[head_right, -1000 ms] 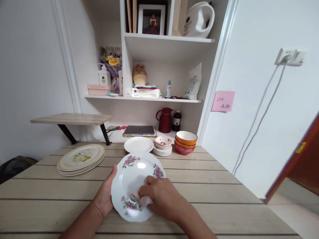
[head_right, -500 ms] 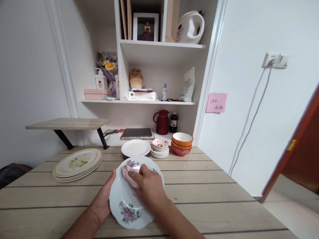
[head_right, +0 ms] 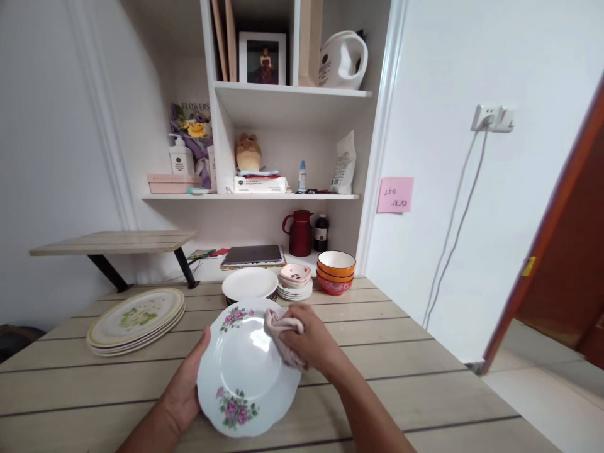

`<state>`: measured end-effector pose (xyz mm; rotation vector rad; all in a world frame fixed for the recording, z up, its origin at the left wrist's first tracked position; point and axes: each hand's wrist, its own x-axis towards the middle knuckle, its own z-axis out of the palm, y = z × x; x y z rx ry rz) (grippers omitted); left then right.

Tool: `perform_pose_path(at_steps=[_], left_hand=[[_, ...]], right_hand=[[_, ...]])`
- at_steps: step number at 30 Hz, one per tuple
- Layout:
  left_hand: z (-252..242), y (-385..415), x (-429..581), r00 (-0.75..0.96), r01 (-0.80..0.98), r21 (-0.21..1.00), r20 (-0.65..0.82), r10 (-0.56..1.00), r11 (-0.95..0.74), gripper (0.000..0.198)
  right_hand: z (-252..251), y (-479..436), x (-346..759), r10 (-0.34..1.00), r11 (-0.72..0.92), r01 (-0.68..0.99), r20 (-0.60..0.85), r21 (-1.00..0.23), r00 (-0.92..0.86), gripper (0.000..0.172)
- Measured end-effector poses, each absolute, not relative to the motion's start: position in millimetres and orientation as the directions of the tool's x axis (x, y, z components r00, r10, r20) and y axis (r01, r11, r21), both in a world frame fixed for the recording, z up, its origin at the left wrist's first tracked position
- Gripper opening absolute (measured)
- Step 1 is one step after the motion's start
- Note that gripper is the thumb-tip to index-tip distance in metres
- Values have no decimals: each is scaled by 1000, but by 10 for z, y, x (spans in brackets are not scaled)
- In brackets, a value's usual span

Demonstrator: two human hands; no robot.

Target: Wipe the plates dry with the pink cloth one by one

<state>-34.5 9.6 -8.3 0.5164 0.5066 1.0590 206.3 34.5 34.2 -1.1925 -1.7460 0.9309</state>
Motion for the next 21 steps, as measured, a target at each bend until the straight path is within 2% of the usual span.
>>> perform_pose_path(at_steps=[3,6,10,15,18,21], left_hand=[[-43,79,-330,401,-650,635,-181,898,418,65],[23,31,-299,390,-632,644,-218,895,432,67],[101,-42,-229,355,-599,699,-205,912,390,63],[106,-22,-197,279,-553,801,-83,957,231,60],[50,40,-241,277,-550,801,-94,956,238,63],[-36,107,-299,259,-613,749,-110,960,251,62]], right_hand=[[333,282,2059,937,156,285,50,-946,-346,17],[326,269,2044,925,77,202,-6,-976,-380,18],[307,337,2087,931,14,142,-39,-990,-364,21],[236,449,2264,947,-63,128,-100,-990,-305,27],[193,496,2413,953,-114,128,-145,-985,-265,31],[160,541,2597,965,-147,138,-173,-979,-199,32]])
